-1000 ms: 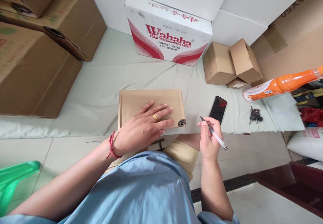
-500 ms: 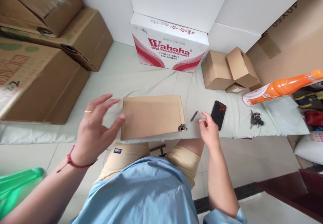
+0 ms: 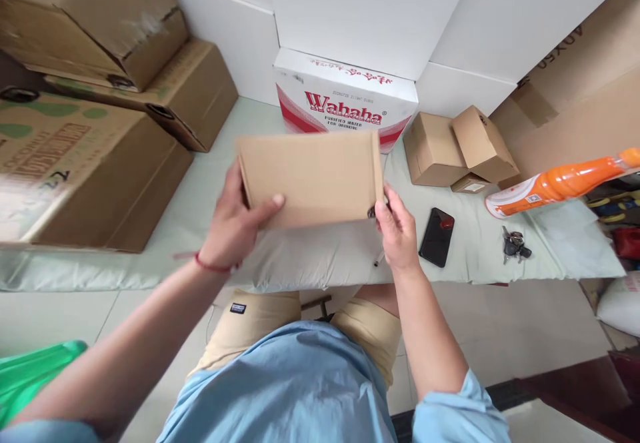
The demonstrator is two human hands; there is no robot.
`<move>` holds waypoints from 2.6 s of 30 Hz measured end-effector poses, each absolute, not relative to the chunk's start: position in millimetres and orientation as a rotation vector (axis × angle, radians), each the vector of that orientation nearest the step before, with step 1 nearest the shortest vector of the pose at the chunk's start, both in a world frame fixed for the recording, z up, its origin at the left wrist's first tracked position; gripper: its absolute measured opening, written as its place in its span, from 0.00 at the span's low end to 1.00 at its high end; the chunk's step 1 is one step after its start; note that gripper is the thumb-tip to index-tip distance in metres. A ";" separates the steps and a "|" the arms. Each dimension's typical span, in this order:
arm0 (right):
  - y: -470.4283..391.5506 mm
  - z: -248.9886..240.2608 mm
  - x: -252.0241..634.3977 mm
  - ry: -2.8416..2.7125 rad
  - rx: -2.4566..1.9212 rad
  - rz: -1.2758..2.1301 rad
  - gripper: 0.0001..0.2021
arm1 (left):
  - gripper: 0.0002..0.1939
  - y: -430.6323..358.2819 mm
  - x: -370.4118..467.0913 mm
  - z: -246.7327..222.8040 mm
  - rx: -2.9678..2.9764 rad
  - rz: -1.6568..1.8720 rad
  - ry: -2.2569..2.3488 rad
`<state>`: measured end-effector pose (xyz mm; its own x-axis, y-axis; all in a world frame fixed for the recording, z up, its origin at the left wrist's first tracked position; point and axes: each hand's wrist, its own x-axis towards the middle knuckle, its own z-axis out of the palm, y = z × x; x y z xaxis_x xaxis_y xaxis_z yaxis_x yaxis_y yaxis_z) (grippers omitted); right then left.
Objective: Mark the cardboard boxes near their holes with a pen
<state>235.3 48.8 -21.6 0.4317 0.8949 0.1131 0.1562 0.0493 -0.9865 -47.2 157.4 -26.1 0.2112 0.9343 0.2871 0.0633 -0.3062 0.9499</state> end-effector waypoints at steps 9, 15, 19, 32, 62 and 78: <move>122.3 -57.1 261.3 -0.836 -1.411 0.898 0.40 | 0.36 284.4 -1.7 -76.7 1.382 1.204 1.303; 23.8 -65.6 336.3 -0.854 -2.103 0.139 0.40 | 0.42 252.3 10.5 -104.9 1.064 1.101 1.356; -19.6 -71.8 361.5 -0.674 -2.548 -0.059 0.49 | 0.46 248.1 19.0 -107.2 1.064 1.087 1.318; -10.9 -78.1 358.2 -0.518 -2.974 0.145 0.48 | 0.42 229.5 18.1 -130.2 1.404 1.256 1.344; -67.3 -76.4 349.2 -0.453 -2.742 0.224 0.47 | 0.44 231.4 15.6 -123.6 1.325 1.171 1.243; -23.6 -68.1 205.5 -0.841 -1.970 0.334 0.46 | 0.44 232.8 14.0 -127.2 1.336 1.169 1.218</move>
